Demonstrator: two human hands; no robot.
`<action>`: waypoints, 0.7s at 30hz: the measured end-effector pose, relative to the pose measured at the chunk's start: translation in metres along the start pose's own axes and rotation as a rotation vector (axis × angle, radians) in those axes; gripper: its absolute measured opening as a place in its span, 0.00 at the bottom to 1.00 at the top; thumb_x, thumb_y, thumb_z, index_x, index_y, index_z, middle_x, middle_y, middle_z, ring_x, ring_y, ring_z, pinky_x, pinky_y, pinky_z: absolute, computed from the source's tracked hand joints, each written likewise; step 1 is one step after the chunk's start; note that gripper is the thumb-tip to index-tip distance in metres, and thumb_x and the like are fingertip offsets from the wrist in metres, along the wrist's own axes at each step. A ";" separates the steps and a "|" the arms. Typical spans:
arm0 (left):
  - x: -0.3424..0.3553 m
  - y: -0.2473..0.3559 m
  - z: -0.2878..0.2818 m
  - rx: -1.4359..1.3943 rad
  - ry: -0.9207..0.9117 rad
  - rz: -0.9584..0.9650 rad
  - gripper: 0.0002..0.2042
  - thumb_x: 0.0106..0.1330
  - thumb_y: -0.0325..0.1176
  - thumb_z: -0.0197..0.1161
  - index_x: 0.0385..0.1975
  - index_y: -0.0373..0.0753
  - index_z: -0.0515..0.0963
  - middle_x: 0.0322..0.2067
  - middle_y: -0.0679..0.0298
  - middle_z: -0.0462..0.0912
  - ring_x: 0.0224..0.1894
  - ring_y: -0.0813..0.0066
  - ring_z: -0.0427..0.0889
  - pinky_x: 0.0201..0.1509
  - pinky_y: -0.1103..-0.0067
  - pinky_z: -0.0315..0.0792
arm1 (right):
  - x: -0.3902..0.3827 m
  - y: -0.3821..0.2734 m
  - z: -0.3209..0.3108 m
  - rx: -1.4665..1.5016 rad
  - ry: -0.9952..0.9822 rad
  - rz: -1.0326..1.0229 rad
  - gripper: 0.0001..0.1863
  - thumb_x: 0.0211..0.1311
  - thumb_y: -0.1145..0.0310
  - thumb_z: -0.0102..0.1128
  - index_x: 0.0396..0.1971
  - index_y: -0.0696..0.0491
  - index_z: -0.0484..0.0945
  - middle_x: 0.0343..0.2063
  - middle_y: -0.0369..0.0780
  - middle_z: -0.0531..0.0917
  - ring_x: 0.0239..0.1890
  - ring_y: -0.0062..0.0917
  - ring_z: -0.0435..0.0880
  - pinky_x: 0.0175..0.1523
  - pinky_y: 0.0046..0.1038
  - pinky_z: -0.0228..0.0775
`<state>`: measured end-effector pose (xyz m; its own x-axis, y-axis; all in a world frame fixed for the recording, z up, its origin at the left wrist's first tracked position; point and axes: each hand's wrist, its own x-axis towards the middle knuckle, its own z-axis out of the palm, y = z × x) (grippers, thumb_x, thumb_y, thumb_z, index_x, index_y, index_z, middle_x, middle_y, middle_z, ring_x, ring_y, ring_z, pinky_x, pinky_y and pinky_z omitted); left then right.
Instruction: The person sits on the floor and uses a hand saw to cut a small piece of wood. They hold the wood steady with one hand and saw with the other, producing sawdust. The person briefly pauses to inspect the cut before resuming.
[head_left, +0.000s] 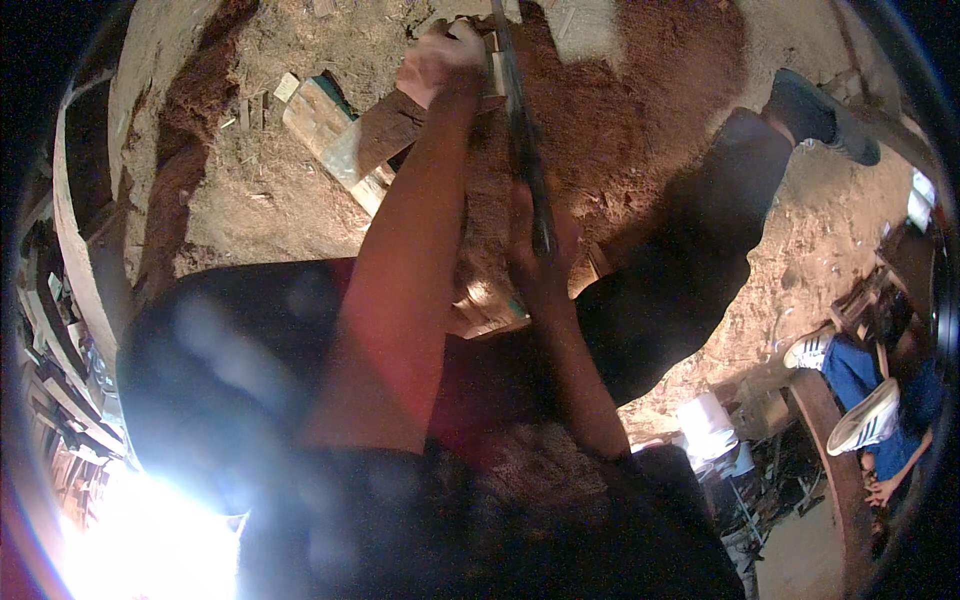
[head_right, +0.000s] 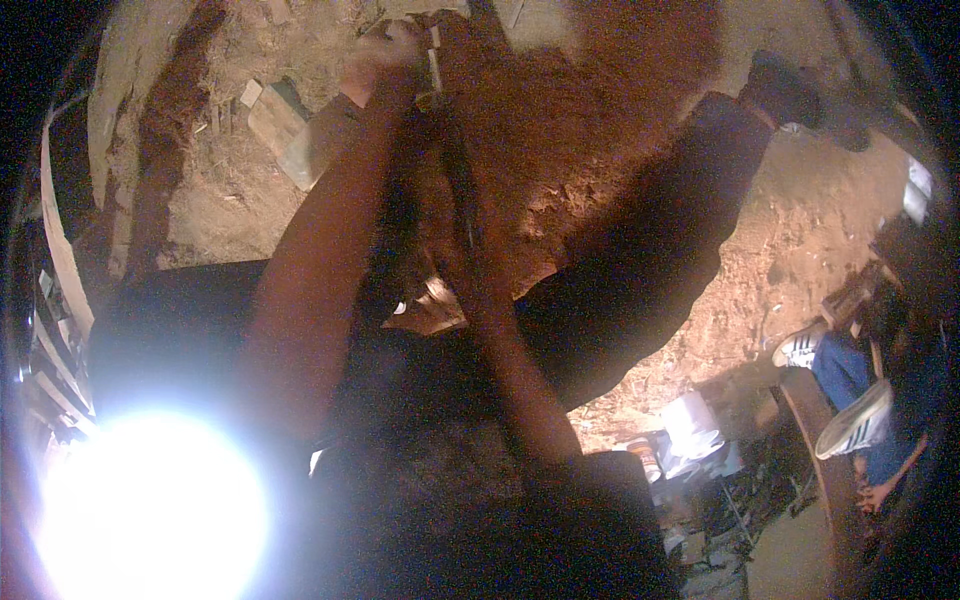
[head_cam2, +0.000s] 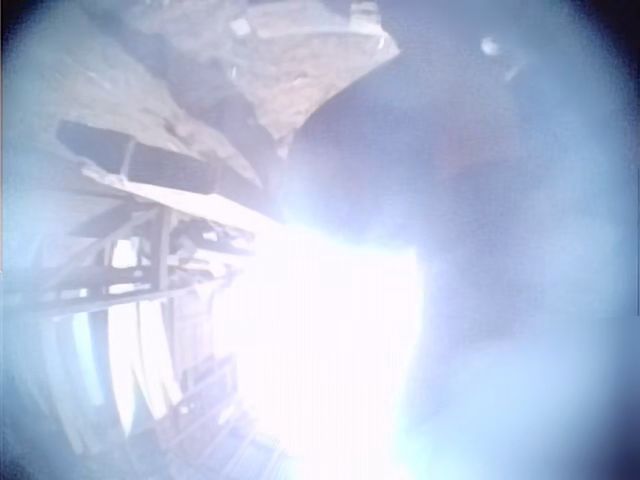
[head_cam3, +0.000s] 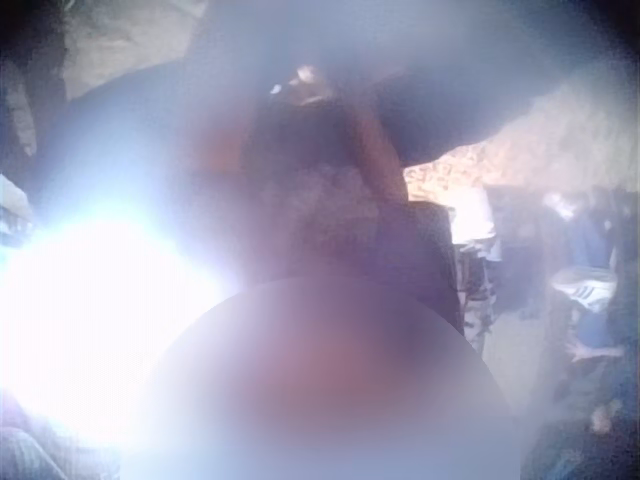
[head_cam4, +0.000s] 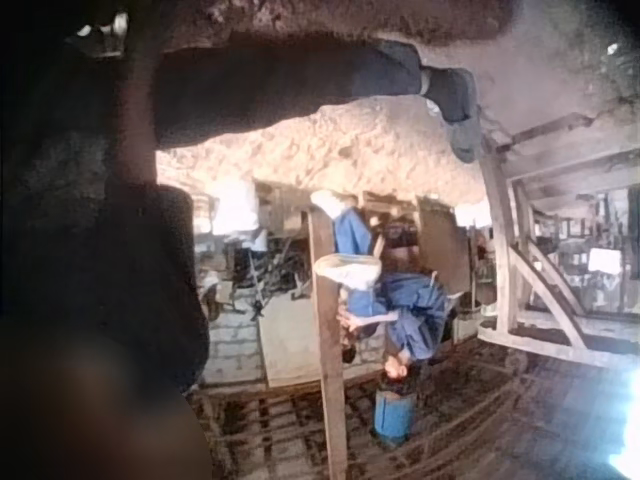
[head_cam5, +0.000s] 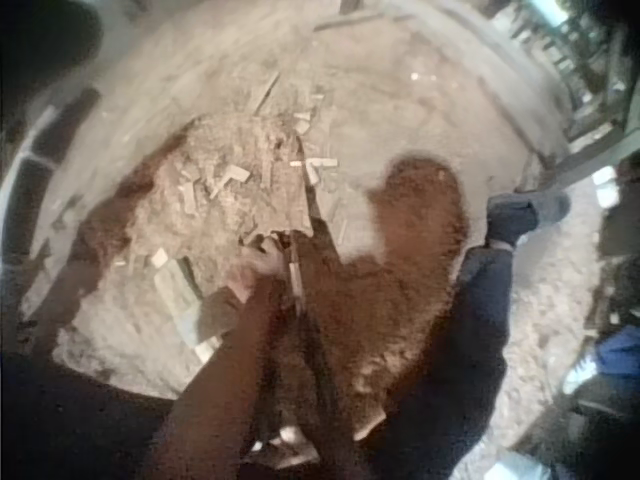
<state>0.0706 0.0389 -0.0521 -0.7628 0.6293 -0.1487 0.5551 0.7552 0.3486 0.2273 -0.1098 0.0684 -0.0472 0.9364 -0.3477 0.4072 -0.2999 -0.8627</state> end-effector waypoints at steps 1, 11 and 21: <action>-0.001 -0.001 0.007 -0.028 0.003 0.033 0.25 0.64 0.55 0.55 0.39 0.39 0.89 0.32 0.47 0.89 0.39 0.51 0.90 0.46 0.59 0.81 | 0.007 -0.004 -0.001 0.004 0.003 0.007 0.25 0.79 0.59 0.51 0.66 0.60 0.71 0.34 0.42 0.85 0.32 0.25 0.82 0.38 0.28 0.74; -0.008 0.007 -0.022 -0.018 -0.059 -0.028 0.24 0.63 0.52 0.53 0.41 0.40 0.89 0.35 0.45 0.88 0.40 0.48 0.90 0.48 0.58 0.80 | -0.029 0.011 -0.007 0.076 -0.013 -0.096 0.21 0.78 0.65 0.52 0.63 0.61 0.72 0.43 0.46 0.84 0.41 0.29 0.85 0.45 0.31 0.77; -0.008 0.011 -0.006 -0.047 -0.053 0.003 0.23 0.63 0.52 0.55 0.40 0.41 0.90 0.35 0.47 0.89 0.42 0.53 0.91 0.52 0.59 0.80 | -0.072 0.038 -0.025 -0.136 0.041 -0.181 0.23 0.78 0.64 0.52 0.66 0.60 0.71 0.34 0.44 0.86 0.29 0.21 0.82 0.37 0.26 0.76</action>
<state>0.0804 0.0412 -0.0418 -0.7421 0.6409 -0.1961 0.5399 0.7450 0.3917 0.2694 -0.1838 0.0697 -0.0947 0.9801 -0.1744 0.5146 -0.1018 -0.8513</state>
